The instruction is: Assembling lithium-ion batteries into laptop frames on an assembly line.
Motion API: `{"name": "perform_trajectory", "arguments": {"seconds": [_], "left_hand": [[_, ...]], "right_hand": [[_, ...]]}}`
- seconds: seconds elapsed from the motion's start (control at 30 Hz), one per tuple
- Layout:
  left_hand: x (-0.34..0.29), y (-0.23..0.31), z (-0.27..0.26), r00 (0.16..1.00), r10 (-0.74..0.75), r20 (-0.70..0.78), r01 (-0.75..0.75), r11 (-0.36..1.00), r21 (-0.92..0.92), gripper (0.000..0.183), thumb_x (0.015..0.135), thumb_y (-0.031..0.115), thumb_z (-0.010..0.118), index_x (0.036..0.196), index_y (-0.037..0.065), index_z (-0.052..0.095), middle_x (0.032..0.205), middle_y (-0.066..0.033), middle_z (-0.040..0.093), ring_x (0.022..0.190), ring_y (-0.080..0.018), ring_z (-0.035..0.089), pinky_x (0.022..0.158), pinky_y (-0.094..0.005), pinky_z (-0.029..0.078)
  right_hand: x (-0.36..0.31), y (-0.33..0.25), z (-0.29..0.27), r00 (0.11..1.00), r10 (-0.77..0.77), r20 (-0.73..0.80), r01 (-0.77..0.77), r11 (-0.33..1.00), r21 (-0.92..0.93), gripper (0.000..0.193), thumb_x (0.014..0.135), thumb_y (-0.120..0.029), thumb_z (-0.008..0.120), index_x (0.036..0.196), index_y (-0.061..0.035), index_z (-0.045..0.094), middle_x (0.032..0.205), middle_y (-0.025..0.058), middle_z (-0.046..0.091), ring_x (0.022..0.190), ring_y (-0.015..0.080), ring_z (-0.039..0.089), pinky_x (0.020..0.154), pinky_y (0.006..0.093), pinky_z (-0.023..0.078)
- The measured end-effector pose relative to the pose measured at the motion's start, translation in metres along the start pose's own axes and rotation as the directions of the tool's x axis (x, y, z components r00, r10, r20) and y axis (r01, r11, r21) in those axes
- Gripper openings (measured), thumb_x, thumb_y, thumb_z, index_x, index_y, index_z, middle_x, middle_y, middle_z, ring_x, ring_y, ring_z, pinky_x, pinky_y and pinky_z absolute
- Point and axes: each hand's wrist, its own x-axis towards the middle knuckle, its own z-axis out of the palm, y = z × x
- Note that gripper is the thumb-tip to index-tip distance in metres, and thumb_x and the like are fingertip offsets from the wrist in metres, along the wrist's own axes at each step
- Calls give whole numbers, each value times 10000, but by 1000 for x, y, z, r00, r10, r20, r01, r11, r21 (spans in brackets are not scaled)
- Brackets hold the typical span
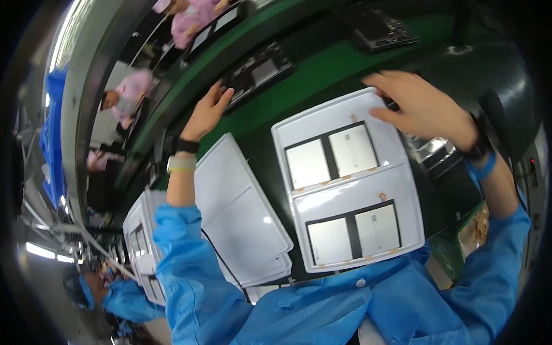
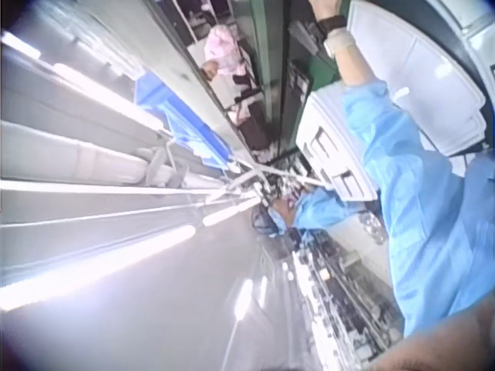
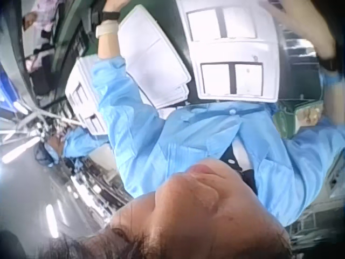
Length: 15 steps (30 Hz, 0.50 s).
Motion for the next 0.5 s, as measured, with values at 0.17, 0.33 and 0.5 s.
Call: {"name": "perform_trajectory", "arguments": {"seconds": [0.17,0.33,0.5], "left_hand": [[-145,23,-42,994,-65,-89,79,985,156,605,1012,430,617,1409,-23,562,1303,-290,655,1232,-440,625,1022,-448,504],[-292,-21,2,847,-423,-321,525,756,391,599,1005,436,610,1348,-55,588,1225,-329,660,1135,-477,641,962,-515,517],[-318,-54,27,682,-513,-520,671,722,168,363,941,217,680,1231,1,647,1036,-239,740,996,-417,708,865,-488,559]], "right_hand": [[-44,-27,21,948,287,136,-299,951,79,525,922,-165,706,1368,51,532,1143,209,577,1018,372,643,901,438,526],[-39,-17,43,976,207,62,-213,967,142,470,910,-34,661,1359,31,537,1076,189,568,974,383,631,864,449,514],[-30,-18,39,991,135,1,-135,989,62,451,903,-40,668,1336,13,551,1063,196,571,931,399,625,828,446,506]]}}
